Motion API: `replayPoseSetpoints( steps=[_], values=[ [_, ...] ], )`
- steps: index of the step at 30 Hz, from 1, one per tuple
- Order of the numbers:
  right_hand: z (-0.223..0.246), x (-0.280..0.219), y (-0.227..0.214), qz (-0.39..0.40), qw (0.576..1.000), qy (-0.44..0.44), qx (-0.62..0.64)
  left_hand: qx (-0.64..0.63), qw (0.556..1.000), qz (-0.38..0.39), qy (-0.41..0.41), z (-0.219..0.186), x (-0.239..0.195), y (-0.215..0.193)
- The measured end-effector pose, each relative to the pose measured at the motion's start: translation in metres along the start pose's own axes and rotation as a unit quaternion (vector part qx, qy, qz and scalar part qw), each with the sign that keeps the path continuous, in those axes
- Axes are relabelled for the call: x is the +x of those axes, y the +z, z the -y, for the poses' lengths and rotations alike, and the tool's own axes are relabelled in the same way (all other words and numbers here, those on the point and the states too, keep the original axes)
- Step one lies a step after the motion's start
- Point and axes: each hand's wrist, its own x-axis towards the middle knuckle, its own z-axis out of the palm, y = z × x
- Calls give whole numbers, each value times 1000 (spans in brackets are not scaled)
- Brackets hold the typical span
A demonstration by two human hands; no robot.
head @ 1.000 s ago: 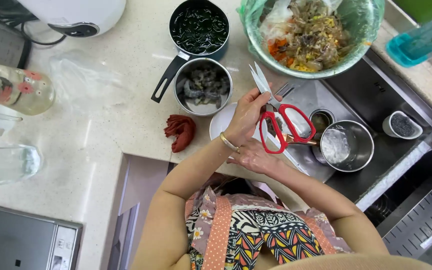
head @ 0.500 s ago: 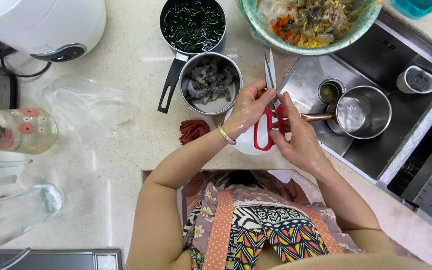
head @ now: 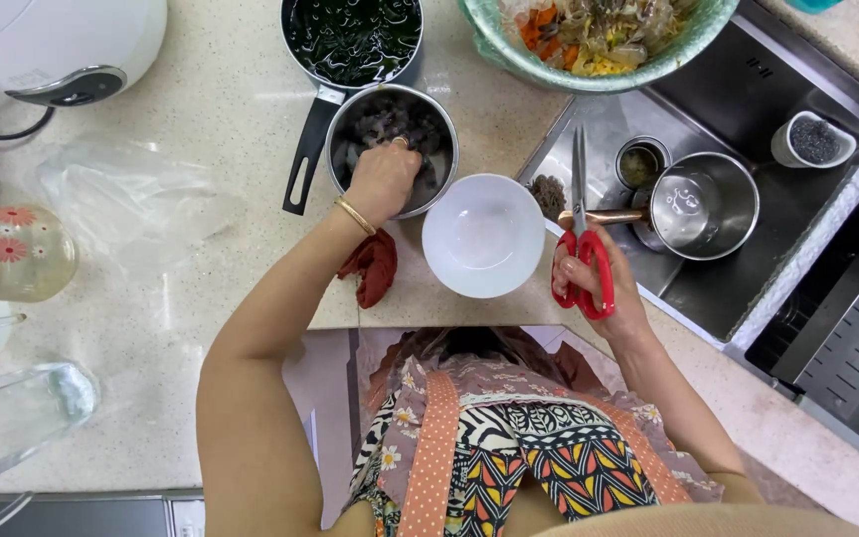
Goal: Cleaning and preparing shrimp at a kitchen sink, including washing utensils and peeling other food items.
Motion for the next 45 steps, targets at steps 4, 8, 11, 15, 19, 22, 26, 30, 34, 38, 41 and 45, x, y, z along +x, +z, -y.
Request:
replayPoseSetpoints(
  steps=[4,8,11,15,19,22,26,30,34,38,41,45],
  values=[
    [-10,-6,-8,29,999,13,9,83,996,23,30,0,10,1],
    [-11,-12,-8,58,997,38,37,143,988,3,65,8,13,6],
    [-12,-14,-12,65,995,54,55,125,990,-28,59,17,11,4],
    [-8,-18,-14,116,990,52,59,-64,992,-108,-10,15,-1,-30],
    [11,-22,5,187,981,46,31,-347,923,-101,-132,-37,-18,-87],
    [13,-23,15,239,967,83,-25,-602,769,-22,-214,-76,-35,-80],
    [9,-28,21,232,961,133,-66,-732,642,16,-227,-107,-55,-43],
    [1,-35,22,161,967,160,-119,-756,607,12,-246,-116,-67,-12],
    [-14,-36,12,122,964,173,-164,-749,614,12,-247,-117,-66,-10],
    [-12,-43,11,89,964,185,-166,-722,648,19,-243,-114,-68,-14],
    [-7,-48,12,72,967,193,-151,-710,664,13,-233,-111,-69,-28],
    [-12,-52,5,115,975,161,-102,-689,686,-14,-233,-115,-71,-36]
  ],
)
